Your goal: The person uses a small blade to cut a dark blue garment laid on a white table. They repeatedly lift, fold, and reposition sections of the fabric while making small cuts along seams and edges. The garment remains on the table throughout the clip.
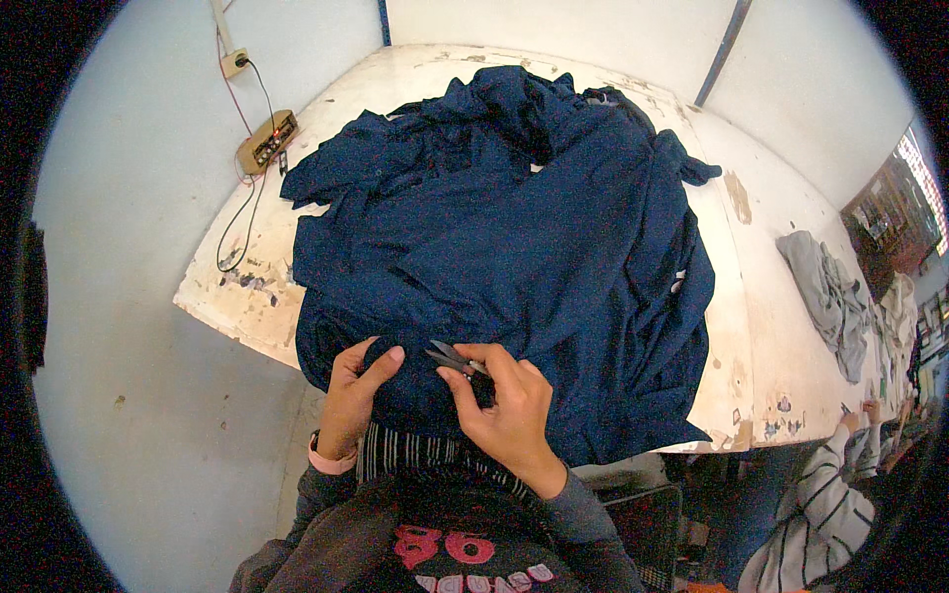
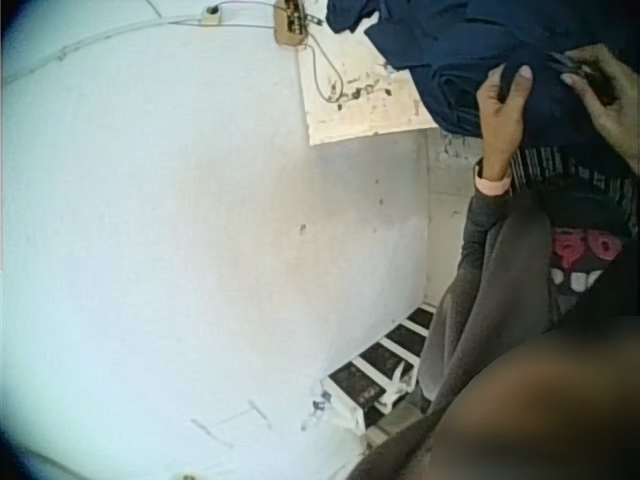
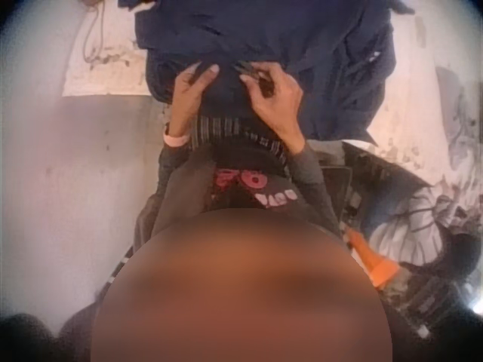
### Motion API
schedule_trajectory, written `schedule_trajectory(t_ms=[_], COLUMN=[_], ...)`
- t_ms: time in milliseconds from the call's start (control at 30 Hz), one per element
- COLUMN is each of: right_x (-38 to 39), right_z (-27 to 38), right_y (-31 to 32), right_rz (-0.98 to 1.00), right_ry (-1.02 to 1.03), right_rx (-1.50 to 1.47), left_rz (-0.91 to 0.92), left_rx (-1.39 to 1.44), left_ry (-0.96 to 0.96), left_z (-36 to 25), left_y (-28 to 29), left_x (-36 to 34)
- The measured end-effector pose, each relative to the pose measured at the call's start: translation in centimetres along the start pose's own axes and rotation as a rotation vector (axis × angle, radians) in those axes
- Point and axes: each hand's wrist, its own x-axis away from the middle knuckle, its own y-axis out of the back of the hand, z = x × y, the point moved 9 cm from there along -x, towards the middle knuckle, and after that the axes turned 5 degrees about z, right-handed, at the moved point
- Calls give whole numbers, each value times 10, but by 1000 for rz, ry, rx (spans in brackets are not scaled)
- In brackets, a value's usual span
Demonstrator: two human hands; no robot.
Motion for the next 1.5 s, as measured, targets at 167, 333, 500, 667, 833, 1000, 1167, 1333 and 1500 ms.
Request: schedule_trajectory(t_ms=[167, 333, 500, 667, 833, 1000, 1167, 1333, 1500], right_x=[-3, -4, -3, 1, -4, 2, 17, 23, 20], right_z=[4, 15, 22, -10, -24, -7, 7, -6, -17], right_y=[-3, -3, -2, -12, -30, -23, -18, 9, 7], right_rz=[-9, -30, -57, -112, 189, 312, 566, 171, 59], right_ry=[-3, 50, 116, -172, -180, -50, 67, -38, -12], right_rx=[13, 87, 177, -491, -546, -509, -611, -583, -168], left_rz=[15, 12, 19, -103, -117, -381, -423, -437, -395], left_rx=[-39, -81, -28, -257, -836, -1170, -1182, -1134, -1088], left_ry=[-41, -59, -48, -238, -501, -860, -992, -977, -974], left_z=[-2, -4, -3, -13, -50, -65, -64, -60, -62], left_y=[-1, -4, -5, 6, -20, -20, -22, -18, -22], left_x=[0, 3, 5, 7, 20, 47, 57, 55, 55])
